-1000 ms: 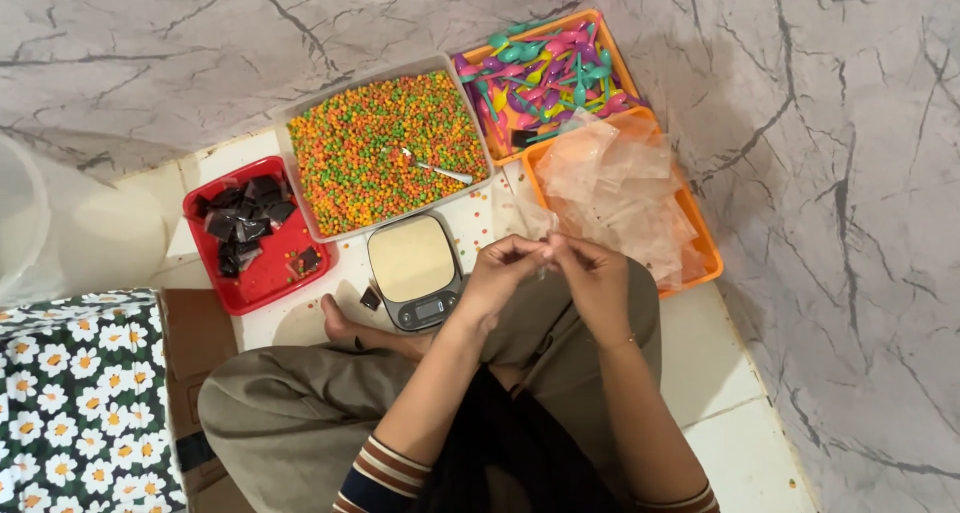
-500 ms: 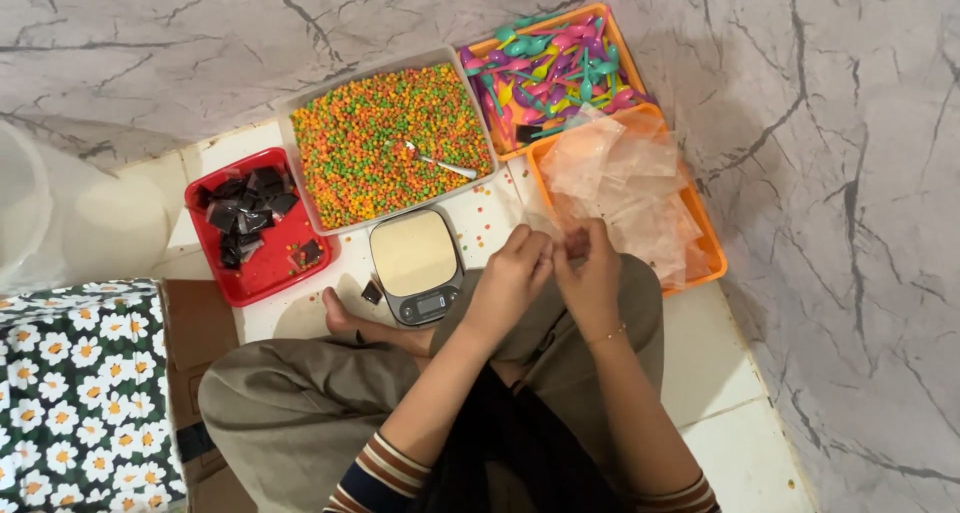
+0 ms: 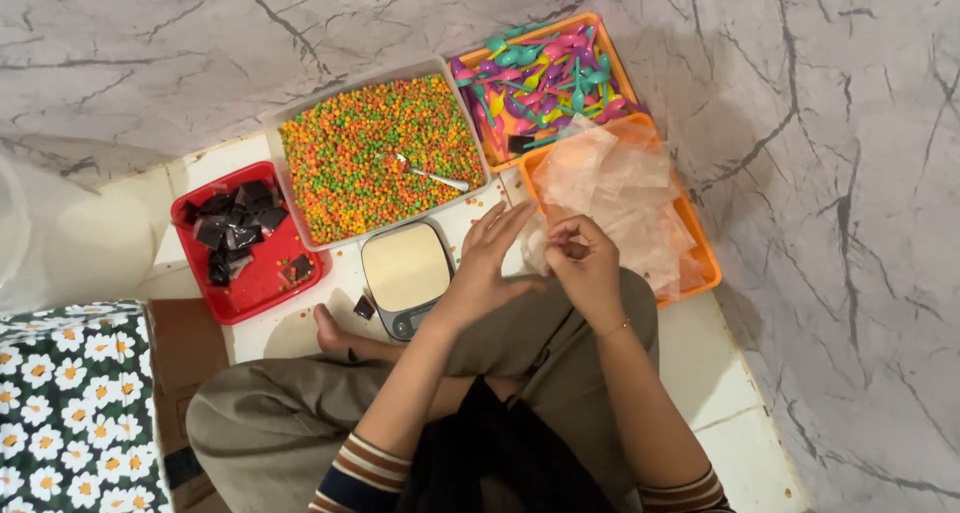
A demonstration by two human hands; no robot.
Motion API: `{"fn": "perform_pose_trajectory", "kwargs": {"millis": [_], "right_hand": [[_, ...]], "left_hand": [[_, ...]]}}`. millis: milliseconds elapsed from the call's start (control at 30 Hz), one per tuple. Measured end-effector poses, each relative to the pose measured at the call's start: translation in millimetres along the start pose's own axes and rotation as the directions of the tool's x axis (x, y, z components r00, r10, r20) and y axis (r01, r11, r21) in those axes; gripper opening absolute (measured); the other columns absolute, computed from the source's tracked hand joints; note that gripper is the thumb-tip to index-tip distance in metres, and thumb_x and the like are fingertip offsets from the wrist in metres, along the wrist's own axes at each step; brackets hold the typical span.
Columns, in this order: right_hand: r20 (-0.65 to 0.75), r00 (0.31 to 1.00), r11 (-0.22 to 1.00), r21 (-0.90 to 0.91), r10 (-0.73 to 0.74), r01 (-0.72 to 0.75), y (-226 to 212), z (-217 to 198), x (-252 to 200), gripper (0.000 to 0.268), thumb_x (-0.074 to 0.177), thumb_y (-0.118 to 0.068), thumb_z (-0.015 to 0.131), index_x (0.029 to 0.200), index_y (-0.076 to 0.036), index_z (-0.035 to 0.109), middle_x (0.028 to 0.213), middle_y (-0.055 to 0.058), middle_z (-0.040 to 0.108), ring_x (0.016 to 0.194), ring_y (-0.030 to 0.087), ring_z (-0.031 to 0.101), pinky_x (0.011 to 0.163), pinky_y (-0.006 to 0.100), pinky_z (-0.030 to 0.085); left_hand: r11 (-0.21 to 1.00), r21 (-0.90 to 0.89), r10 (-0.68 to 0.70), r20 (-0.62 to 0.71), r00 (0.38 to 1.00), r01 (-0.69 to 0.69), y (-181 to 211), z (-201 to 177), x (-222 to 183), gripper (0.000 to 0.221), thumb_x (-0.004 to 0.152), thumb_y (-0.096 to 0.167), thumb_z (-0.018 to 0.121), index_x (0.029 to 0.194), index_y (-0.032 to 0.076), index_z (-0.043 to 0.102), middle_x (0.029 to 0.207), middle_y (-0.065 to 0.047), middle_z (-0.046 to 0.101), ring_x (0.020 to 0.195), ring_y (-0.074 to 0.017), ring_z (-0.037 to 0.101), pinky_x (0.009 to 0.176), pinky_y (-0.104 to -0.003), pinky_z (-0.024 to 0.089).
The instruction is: The person scoops colorful sprinkles into a cup with a spoon, weighs the amount on a digital scale, and pours the sprinkles into small plastic bags, repeating these steps several times.
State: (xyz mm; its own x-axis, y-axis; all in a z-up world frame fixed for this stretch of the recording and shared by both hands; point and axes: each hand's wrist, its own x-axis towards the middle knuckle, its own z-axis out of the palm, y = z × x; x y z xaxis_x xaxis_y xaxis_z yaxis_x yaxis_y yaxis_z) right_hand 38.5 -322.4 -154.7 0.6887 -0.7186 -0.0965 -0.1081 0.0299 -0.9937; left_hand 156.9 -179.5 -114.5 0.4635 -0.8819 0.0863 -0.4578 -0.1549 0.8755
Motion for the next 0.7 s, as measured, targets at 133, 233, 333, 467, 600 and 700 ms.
{"fn": "perform_pose_trajectory", "kwargs": {"millis": [133,233,333,467,600,700], "right_hand": [[0.031,0.998,0.996,0.074,0.048,-0.050,3.0,1.6,18.0,0.018,0.081,0.007,0.067,0.098,0.001,0.065,0.088,0.010,0.052,0.061,0.019,0.069,0.054,0.032,0.063],[0.130,0.984,0.989,0.068,0.125,-0.134,7.7,-4.3,54.7,0.019,0.088,-0.001,0.068,0.106,0.001,0.064,0.094,0.010,0.055,0.067,0.016,0.069,0.057,0.030,0.065],[0.184,0.980,0.989,-0.142,0.070,-0.044,56.5,-17.8,132.5,0.022,0.094,-0.004,0.064,0.114,0.004,0.063,0.106,0.019,0.060,0.080,0.027,0.073,0.065,0.040,0.063],[0.118,0.960,0.725,-0.634,-0.254,0.269,121.3,-3.7,249.5,0.015,0.092,-0.038,0.075,0.102,-0.027,0.079,0.084,-0.001,0.076,0.087,0.021,0.075,0.081,0.035,0.058],[0.210,0.947,0.398,-0.869,-0.243,0.295,161.0,27.7,323.6,0.022,0.091,-0.031,0.069,0.104,-0.020,0.081,0.082,0.012,0.075,0.086,0.034,0.074,0.081,0.047,0.060],[0.297,0.897,0.149,-0.921,-0.326,0.360,212.1,47.6,360.8,0.019,0.090,-0.037,0.071,0.104,-0.030,0.081,0.090,0.000,0.074,0.097,0.026,0.069,0.082,0.041,0.060]], "left_hand": [[0.999,-0.005,0.039,-0.094,0.995,-0.040,-18.9,2.4,19.9,0.082,0.075,0.014,0.088,0.150,0.022,0.054,0.147,-0.007,0.060,0.147,-0.0415,0.039,0.118,-0.072,0.015],[0.997,-0.078,0.017,-0.139,0.990,-0.028,-41.9,4.7,33.8,0.081,0.075,0.022,0.091,0.147,0.020,0.056,0.145,-0.008,0.061,0.146,-0.0407,0.040,0.118,-0.073,0.013],[0.995,-0.093,0.009,-0.209,0.978,-0.029,-73.2,8.6,45.6,0.087,0.072,0.019,0.095,0.149,0.019,0.054,0.145,-0.005,0.059,0.142,-0.0365,0.046,0.115,-0.076,0.018],[0.990,-0.127,0.007,-0.327,0.945,-0.052,-91.1,10.8,57.8,0.087,0.068,0.024,0.097,0.145,0.013,0.058,0.137,-0.014,0.061,0.131,-0.0409,0.056,0.112,-0.071,0.031],[0.988,-0.142,-0.005,-0.410,0.912,-0.059,-98.1,12.6,63.5,0.089,0.065,0.028,0.098,0.143,0.010,0.059,0.129,-0.018,0.062,0.123,-0.0420,0.061,0.109,-0.059,0.044],[0.991,-0.134,-0.025,-0.399,0.917,-0.032,-88.8,8.2,65.6,0.086,0.066,0.025,0.097,0.142,0.008,0.060,0.128,-0.019,0.062,0.122,-0.0439,0.061,0.108,-0.058,0.045]]}}
